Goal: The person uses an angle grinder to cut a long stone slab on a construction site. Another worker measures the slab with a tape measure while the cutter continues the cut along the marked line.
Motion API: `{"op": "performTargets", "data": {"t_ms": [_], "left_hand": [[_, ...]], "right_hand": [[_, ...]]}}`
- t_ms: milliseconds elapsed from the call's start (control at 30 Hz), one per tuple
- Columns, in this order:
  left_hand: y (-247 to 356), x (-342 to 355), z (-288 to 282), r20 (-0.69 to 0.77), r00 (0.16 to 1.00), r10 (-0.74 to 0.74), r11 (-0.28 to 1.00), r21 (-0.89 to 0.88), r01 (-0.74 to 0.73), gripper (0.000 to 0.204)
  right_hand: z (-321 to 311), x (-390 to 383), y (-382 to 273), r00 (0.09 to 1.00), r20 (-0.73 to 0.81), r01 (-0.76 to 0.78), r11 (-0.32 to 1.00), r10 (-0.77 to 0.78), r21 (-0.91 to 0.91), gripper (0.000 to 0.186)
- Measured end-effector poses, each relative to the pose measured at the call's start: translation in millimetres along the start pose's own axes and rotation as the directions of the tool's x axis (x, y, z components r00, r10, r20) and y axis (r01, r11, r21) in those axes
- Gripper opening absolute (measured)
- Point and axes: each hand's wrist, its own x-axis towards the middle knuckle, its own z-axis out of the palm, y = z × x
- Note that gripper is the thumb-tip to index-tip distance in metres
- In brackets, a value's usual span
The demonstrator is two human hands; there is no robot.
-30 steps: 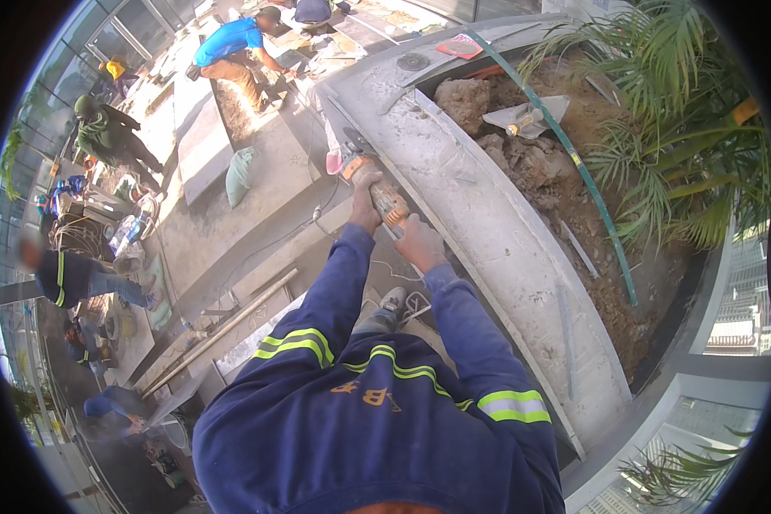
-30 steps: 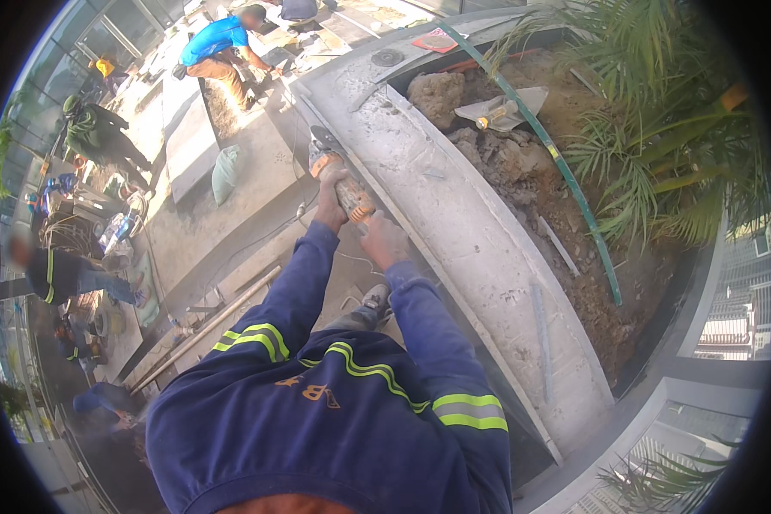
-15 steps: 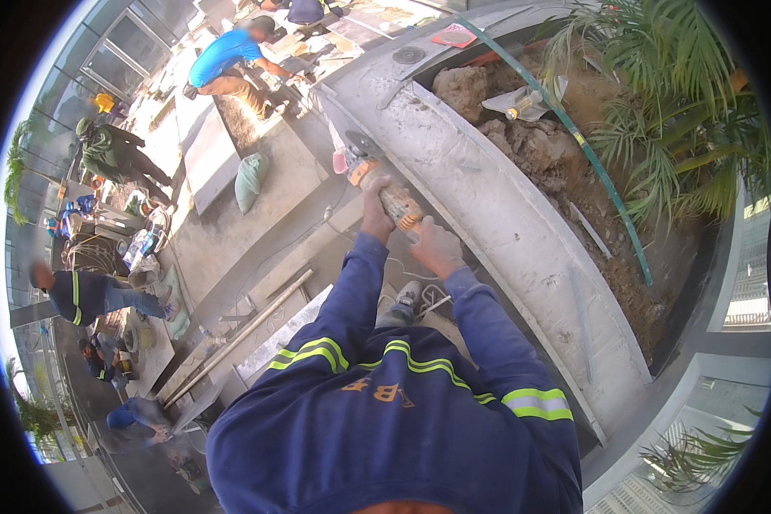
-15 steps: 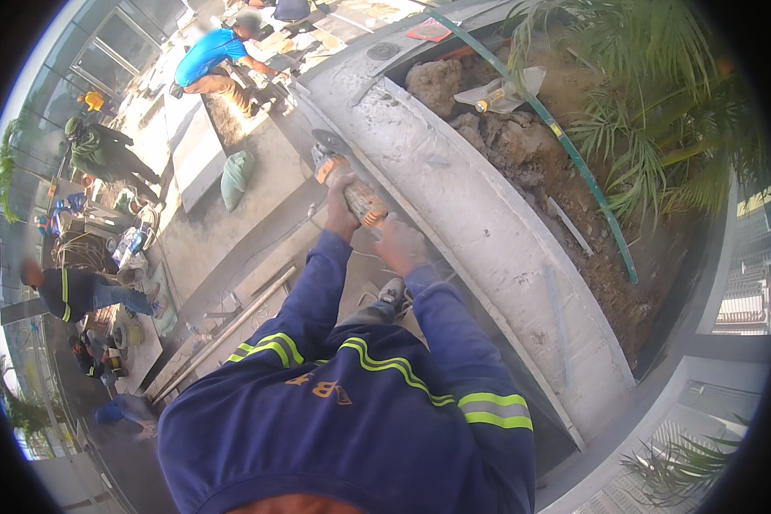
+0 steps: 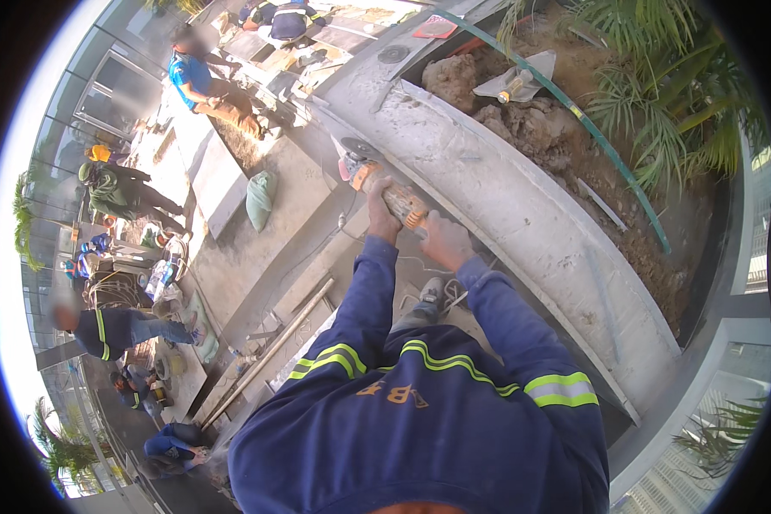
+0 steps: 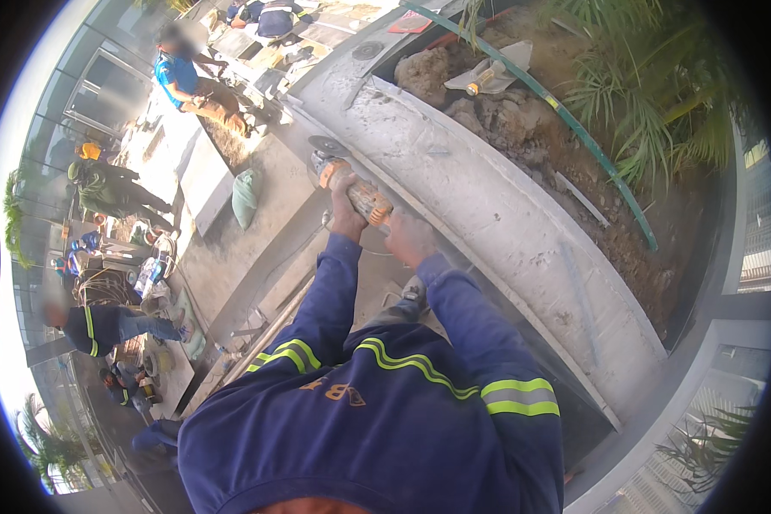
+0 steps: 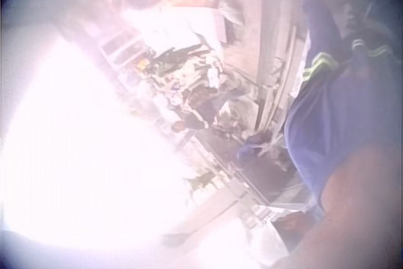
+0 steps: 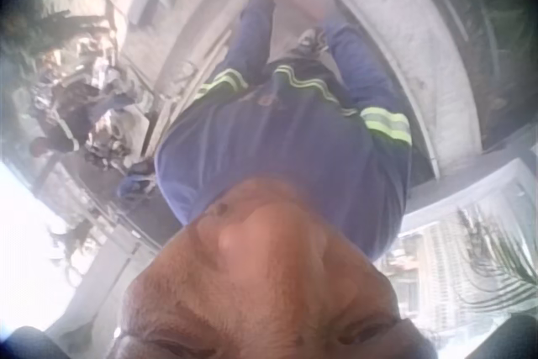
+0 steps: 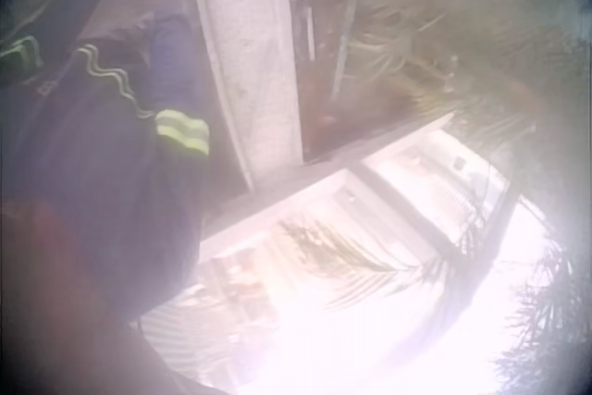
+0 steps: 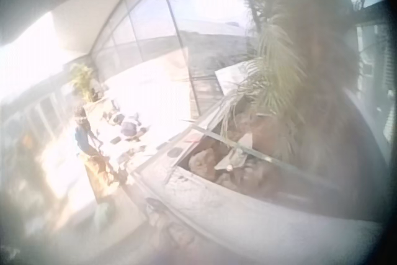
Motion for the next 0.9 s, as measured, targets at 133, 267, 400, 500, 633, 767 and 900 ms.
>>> {"op": "performTargets", "data": {"t_ms": [133, 267, 400, 500, 633, 767, 900], "left_hand": [[6.2, 14.9, -5.1, 0.017, 1.0, -0.02, 1.0, 0.018, 0.02, 0.031], [11.0, 26.8, -8.1, 0.032, 0.999, -0.014, 1.0, 0.027, 0.013, 0.031], [12.8, 35.8, -11.4, 0.033, 0.999, -0.024, 1.0, 0.009, 0.024, 0.033], [11.6, 38.3, -14.0, 0.042, 0.999, -0.026, 1.0, -0.005, 0.027, 0.036], [12.6, 38.2, -10.8, 0.033, 0.998, -0.05, 0.999, -0.003, 0.05, 0.036], [13.7, 38.6, -11.0, 0.024, 0.999, -0.049, 0.999, 0.013, 0.049, 0.03], [13.7, 37.8, -10.2, 0.031, 0.999, -0.033, 0.999, 0.021, 0.032, 0.027]], "right_hand": [[1.4, 9.8, -5.0, 1.0, -0.009, -0.004, 1.0, 0.005, 0.027, 0.033], [-1.8, 19.7, -11.1, 1.0, 0.01, -0.028, 0.999, 0.028, 0.021, 0.034], [1.4, 24.9, -13.2, 0.999, 0.016, -0.042, 0.999, 0.042, 0.009, 0.035], [1.3, 25.4, -13.3, 0.999, 0.019, -0.044, 0.999, 0.044, 0.012, 0.035], [1.5, 26.2, -13.2, 0.999, 0.005, -0.04, 0.999, 0.039, 0.005, 0.035], [2.3, 26.9, -14.7, 0.999, -0.001, -0.042, 0.999, 0.042, 0.004, 0.035], [1.0, 26.6, -15.4, 0.998, 0.019, -0.055, 0.998, 0.055, 0.006, 0.036]]}}
